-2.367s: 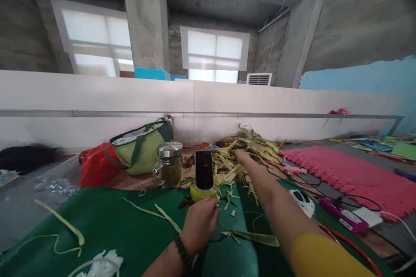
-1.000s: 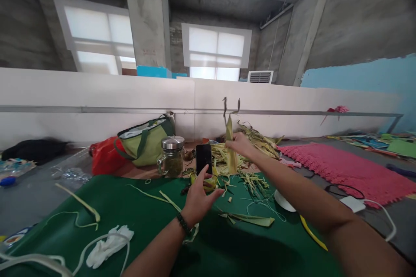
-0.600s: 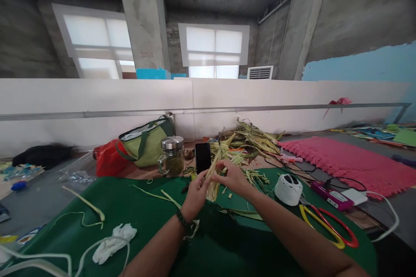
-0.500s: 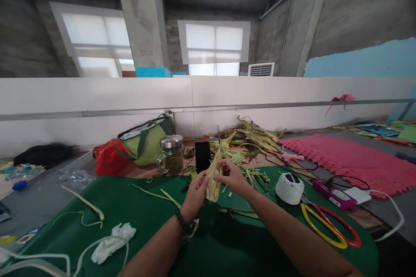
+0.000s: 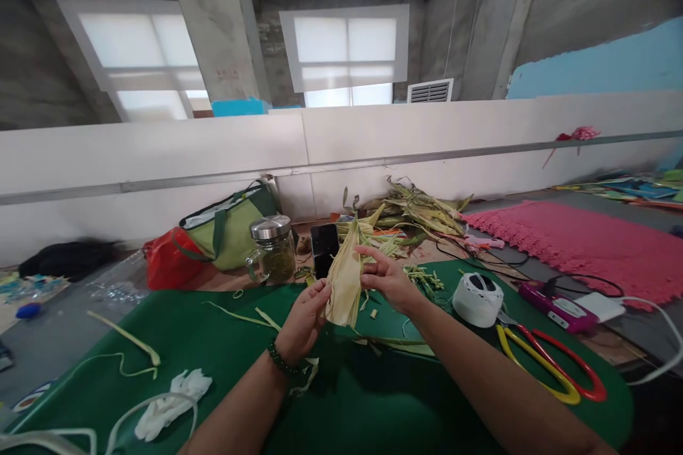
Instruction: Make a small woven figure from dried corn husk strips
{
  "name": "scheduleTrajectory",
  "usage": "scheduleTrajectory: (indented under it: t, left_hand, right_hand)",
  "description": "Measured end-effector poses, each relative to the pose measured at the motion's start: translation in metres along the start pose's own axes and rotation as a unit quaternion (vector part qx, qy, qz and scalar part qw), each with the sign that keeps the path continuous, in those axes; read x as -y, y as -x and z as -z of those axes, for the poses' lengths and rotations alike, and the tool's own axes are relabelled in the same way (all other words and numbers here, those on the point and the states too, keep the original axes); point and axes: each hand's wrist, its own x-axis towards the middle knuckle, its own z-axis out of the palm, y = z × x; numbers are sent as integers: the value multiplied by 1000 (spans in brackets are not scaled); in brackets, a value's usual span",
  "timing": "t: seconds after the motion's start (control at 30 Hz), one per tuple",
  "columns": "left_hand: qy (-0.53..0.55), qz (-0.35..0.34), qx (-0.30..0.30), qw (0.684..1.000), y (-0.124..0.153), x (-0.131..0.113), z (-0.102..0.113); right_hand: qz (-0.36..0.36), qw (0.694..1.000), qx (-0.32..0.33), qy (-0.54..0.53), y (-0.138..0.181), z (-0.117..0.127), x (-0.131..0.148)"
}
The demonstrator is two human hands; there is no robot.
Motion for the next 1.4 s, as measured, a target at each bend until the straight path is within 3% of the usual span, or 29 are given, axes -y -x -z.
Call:
scheduleTrajectory:
  t: [0.2,0.33,0.43,0.67,0.87,0.93,1.17,1.3,1.4]
  left_hand:
    - [-49,-65,-66,995,-5,9,5]
    - [-91,-99,-93,986,-4,11,5]
    - [-83,-66,-78,991,-2,10,3]
    - [-73,-32,-55,995,-2,5,4]
    - [-118,-39,-49,991,1,4,1]
    - [-127,-34,-54,990,1,3,1]
    - [-120,-39,-67,990,-1,3,5]
    - [-119,-55,-79,988,-3,5,6]
    - [-141,-126,-138,972,-1,7,4]
  right_hand:
    - [64,984,-77,150,3,-6,-12]
    - [189,904,-105,369,16,-17,-6]
    - [189,871,-56,449,20,-21,-2]
    - [144,903,-42,403,15,-20,-9]
    - [96,884,-32,456,18,-21,-8]
    - [85,890,-20,447,16,-19,-7]
    - [-7,978,14,207,5,-8,-5]
    - [-37,993,-35,107,1,-4,-7]
    - [-32,992,-62,105,1,-6,-7]
